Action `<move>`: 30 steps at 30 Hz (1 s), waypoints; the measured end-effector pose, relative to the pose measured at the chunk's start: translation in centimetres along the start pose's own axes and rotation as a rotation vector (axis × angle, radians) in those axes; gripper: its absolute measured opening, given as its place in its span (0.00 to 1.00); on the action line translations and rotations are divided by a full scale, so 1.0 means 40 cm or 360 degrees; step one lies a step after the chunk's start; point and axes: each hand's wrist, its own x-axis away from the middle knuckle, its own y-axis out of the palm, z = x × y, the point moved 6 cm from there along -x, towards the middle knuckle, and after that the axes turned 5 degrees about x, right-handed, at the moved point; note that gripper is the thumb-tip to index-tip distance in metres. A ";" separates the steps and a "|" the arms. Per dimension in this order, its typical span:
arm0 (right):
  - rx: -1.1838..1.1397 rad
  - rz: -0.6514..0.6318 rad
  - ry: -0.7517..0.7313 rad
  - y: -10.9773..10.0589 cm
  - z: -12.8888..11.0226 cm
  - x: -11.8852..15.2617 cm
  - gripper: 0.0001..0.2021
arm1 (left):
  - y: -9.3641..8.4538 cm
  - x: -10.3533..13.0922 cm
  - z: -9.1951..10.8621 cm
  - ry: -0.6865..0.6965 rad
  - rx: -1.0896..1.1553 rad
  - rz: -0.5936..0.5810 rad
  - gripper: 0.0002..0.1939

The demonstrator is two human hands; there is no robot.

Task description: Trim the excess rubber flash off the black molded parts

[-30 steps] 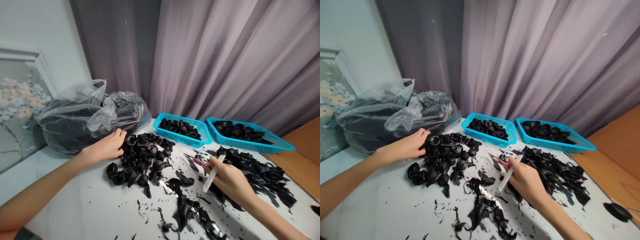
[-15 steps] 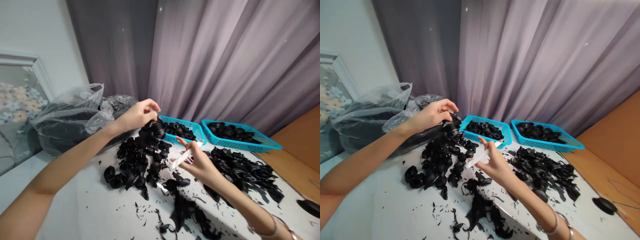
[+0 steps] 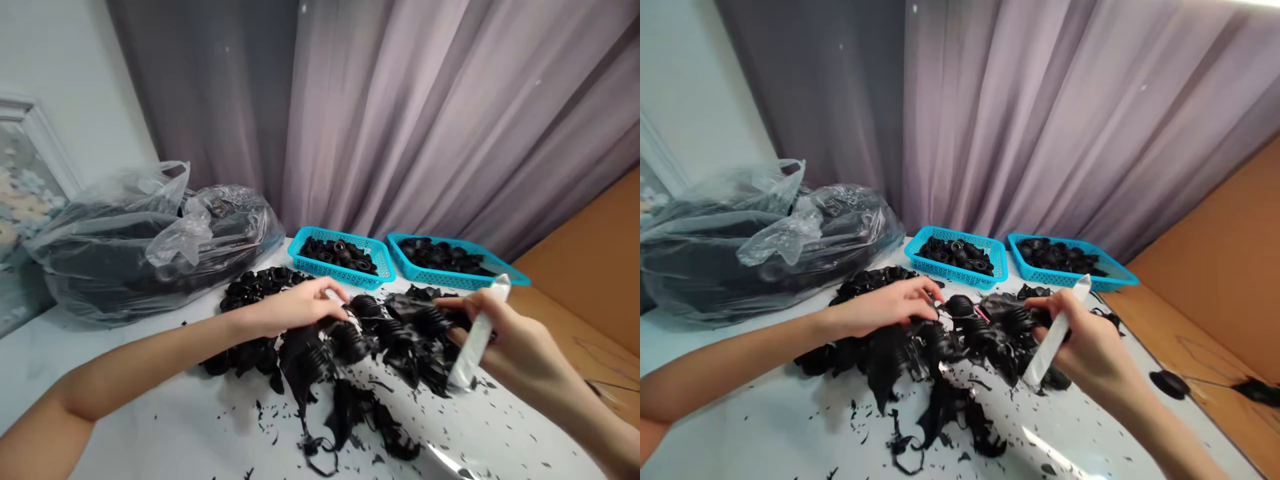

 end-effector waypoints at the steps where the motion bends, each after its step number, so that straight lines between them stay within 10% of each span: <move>1: 0.0052 -0.0116 -0.0009 0.017 0.015 0.007 0.09 | 0.014 -0.007 -0.033 0.0048 -0.0201 -0.0021 0.17; 8: 0.0230 -0.0570 0.0012 0.160 0.114 0.030 0.09 | 0.086 0.040 -0.115 0.0453 -0.0983 0.0145 0.19; 14: 0.0286 -0.0612 0.0041 0.101 0.168 0.039 0.19 | 0.118 0.101 -0.112 0.0486 -0.1406 0.0198 0.21; 23: 0.0029 -0.0252 0.0030 0.011 -0.023 0.062 0.12 | 0.192 0.078 -0.117 0.0792 -0.1888 0.0085 0.20; 30: -0.0302 -0.0269 0.0328 0.037 -0.050 0.074 0.24 | 0.238 0.043 -0.097 0.0583 -0.2001 -0.0032 0.12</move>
